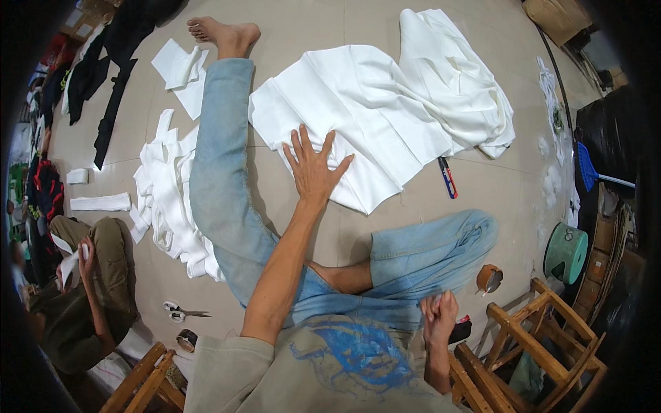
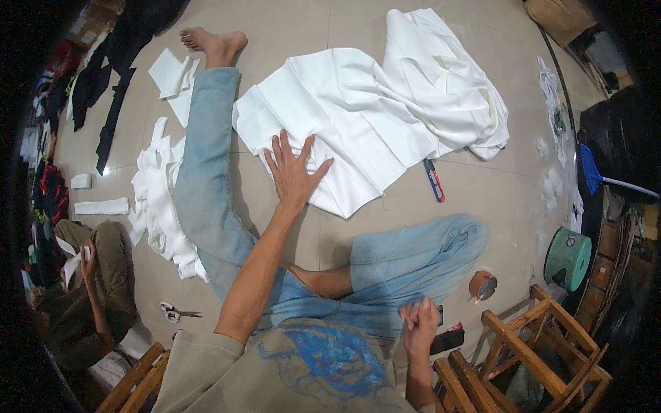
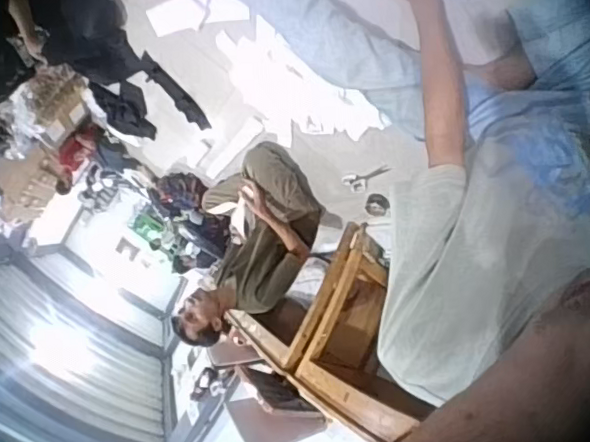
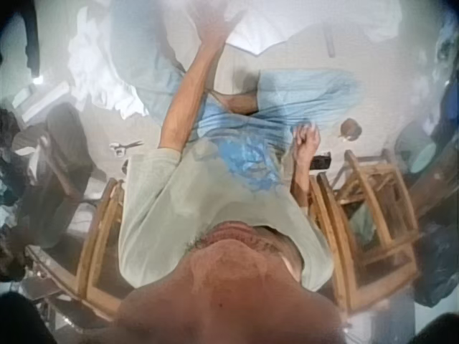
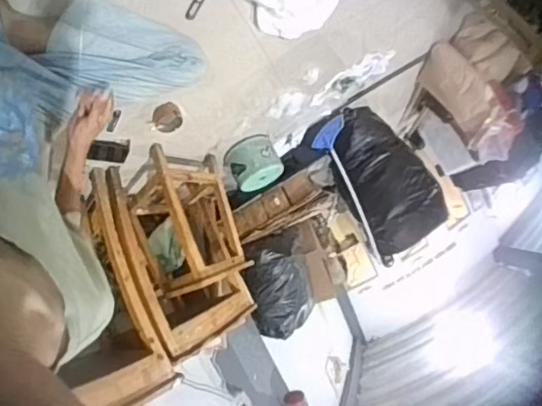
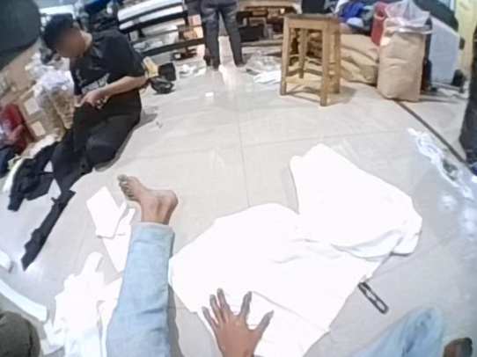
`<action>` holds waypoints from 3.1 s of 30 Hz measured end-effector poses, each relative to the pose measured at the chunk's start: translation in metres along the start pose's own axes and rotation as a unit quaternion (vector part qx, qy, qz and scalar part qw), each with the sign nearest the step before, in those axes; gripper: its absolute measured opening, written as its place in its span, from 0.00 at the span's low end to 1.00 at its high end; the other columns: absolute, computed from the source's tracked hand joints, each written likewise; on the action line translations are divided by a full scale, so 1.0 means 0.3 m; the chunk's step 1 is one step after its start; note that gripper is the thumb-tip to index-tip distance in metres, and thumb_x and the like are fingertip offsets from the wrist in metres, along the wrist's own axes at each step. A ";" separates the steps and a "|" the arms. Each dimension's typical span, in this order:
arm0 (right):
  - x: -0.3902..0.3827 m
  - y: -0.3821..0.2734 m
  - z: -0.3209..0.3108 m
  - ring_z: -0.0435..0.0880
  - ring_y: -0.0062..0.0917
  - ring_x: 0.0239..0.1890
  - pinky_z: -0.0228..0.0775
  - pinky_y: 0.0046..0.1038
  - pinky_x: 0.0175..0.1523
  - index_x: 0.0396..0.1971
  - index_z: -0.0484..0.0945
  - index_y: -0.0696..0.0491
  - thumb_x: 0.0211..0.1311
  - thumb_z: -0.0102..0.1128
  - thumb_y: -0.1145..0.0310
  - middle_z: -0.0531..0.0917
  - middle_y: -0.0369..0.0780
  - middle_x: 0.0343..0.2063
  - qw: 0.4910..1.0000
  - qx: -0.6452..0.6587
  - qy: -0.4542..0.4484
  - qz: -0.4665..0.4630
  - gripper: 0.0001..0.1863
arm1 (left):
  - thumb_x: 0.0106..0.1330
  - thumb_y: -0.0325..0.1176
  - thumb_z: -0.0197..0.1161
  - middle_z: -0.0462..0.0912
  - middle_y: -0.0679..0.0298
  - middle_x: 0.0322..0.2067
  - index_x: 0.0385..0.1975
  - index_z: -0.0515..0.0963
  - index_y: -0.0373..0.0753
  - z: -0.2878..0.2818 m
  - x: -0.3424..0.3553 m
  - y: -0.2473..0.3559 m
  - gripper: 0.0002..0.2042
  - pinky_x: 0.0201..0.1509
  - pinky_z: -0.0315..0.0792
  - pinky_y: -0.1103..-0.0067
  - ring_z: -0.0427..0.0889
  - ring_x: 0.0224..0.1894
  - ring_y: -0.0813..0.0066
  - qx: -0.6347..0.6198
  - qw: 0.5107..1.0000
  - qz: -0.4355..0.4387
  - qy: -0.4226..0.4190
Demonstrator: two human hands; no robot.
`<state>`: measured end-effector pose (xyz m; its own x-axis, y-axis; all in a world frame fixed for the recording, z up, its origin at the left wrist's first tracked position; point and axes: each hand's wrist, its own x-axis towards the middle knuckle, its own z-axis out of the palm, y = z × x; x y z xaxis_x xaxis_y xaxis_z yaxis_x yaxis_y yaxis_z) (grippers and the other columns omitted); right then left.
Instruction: The person sits on the floor and uses a pair of scissors to cut a large white sheet of fabric into smaller rectangular pieces. The person repeatedly folds the fabric, cuts along the fold, and separates the pieces, accumulating a pile of cut fabric on the floor.
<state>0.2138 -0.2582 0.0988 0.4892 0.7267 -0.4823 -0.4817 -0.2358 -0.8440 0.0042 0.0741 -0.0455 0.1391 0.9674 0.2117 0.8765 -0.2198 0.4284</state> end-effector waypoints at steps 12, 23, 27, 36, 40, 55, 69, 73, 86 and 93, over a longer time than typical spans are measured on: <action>0.445 0.155 0.448 0.85 0.50 0.38 0.72 0.51 0.38 0.39 0.83 0.60 0.66 0.69 0.58 0.85 0.51 0.34 0.749 -0.641 -0.122 -0.115 0.18 | 0.57 0.68 0.70 0.56 0.39 0.75 0.72 0.71 0.48 0.027 0.005 -0.019 0.45 0.78 0.34 0.37 0.46 0.79 0.37 0.019 0.999 0.039 0.010; 0.427 0.123 0.562 0.80 0.27 0.30 0.74 0.37 0.53 0.22 0.69 0.53 0.82 0.50 0.56 0.81 0.39 0.26 0.964 -0.101 -0.056 -0.241 0.24 | 0.57 0.74 0.66 0.48 0.34 0.77 0.74 0.68 0.49 0.017 0.029 -0.066 0.49 0.76 0.32 0.33 0.38 0.79 0.29 0.035 0.999 0.008 -0.005; 0.460 0.076 0.627 0.71 0.20 0.24 0.74 0.32 0.50 0.27 0.66 0.50 0.84 0.46 0.54 0.69 0.32 0.20 0.986 0.103 -0.087 -0.098 0.22 | 0.57 0.71 0.67 0.50 0.34 0.76 0.75 0.67 0.49 0.007 0.036 -0.046 0.48 0.75 0.34 0.33 0.42 0.79 0.29 0.040 0.999 0.006 0.002; 0.260 0.166 0.324 0.60 0.19 0.21 0.66 0.31 0.39 0.25 0.62 0.47 0.82 0.52 0.58 0.60 0.30 0.19 0.996 0.080 -0.012 -0.030 0.21 | 0.59 0.71 0.66 0.53 0.34 0.74 0.73 0.69 0.46 -0.001 0.051 -0.029 0.47 0.76 0.35 0.35 0.45 0.78 0.29 0.030 1.000 -0.001 -0.003; 0.104 0.104 0.201 0.61 0.20 0.20 0.63 0.31 0.37 0.25 0.62 0.48 0.81 0.54 0.59 0.61 0.30 0.18 0.997 0.068 -0.002 -0.029 0.20 | 0.59 0.70 0.67 0.57 0.36 0.72 0.71 0.71 0.46 0.007 0.048 -0.036 0.45 0.76 0.36 0.36 0.48 0.77 0.32 0.031 0.999 0.003 0.009; 0.379 0.182 0.437 0.85 0.49 0.38 0.76 0.43 0.44 0.44 0.81 0.61 0.67 0.68 0.59 0.85 0.52 0.45 0.759 -0.627 -0.089 -0.153 0.18 | 0.63 0.67 0.66 0.60 0.38 0.72 0.69 0.71 0.38 0.008 0.044 -0.011 0.44 0.79 0.36 0.41 0.52 0.77 0.36 0.033 0.999 0.037 0.014; 0.414 0.107 0.611 0.79 0.21 0.28 0.73 0.27 0.44 0.26 0.72 0.55 0.83 0.50 0.56 0.79 0.37 0.24 0.984 0.053 -0.120 -0.117 0.23 | 0.60 0.68 0.67 0.58 0.34 0.73 0.71 0.69 0.42 0.007 0.069 -0.039 0.45 0.76 0.48 0.44 0.55 0.74 0.31 0.021 0.999 0.031 0.024; 0.402 0.095 0.576 0.70 0.19 0.23 0.69 0.27 0.39 0.25 0.68 0.52 0.83 0.50 0.57 0.70 0.35 0.20 0.997 0.017 -0.058 -0.055 0.22 | 0.61 0.67 0.67 0.57 0.34 0.73 0.72 0.68 0.45 0.003 0.076 -0.045 0.44 0.76 0.46 0.43 0.53 0.75 0.31 0.043 0.999 0.017 0.024; 0.055 0.104 0.127 0.66 0.20 0.20 0.70 0.34 0.40 0.25 0.66 0.50 0.81 0.53 0.60 0.67 0.33 0.16 0.997 -0.031 -0.055 -0.055 0.19 | 0.63 0.67 0.65 0.57 0.36 0.73 0.70 0.71 0.42 0.019 0.071 -0.056 0.42 0.78 0.42 0.43 0.50 0.77 0.34 0.034 0.999 0.004 0.012; -0.056 0.007 0.076 0.71 0.25 0.25 0.68 0.30 0.36 0.35 0.73 0.58 0.78 0.59 0.63 0.74 0.37 0.23 0.911 -0.396 -0.110 -0.030 0.14 | 0.63 0.68 0.64 0.57 0.37 0.73 0.71 0.70 0.42 0.001 0.064 -0.032 0.43 0.79 0.39 0.43 0.51 0.77 0.37 0.054 0.999 -0.002 0.004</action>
<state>0.1880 -0.2561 0.1106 0.2981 0.8449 -0.4442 0.2603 -0.5196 -0.8138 -0.0015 0.0949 -0.0458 0.1327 0.9669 0.2180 0.9216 -0.2013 0.3318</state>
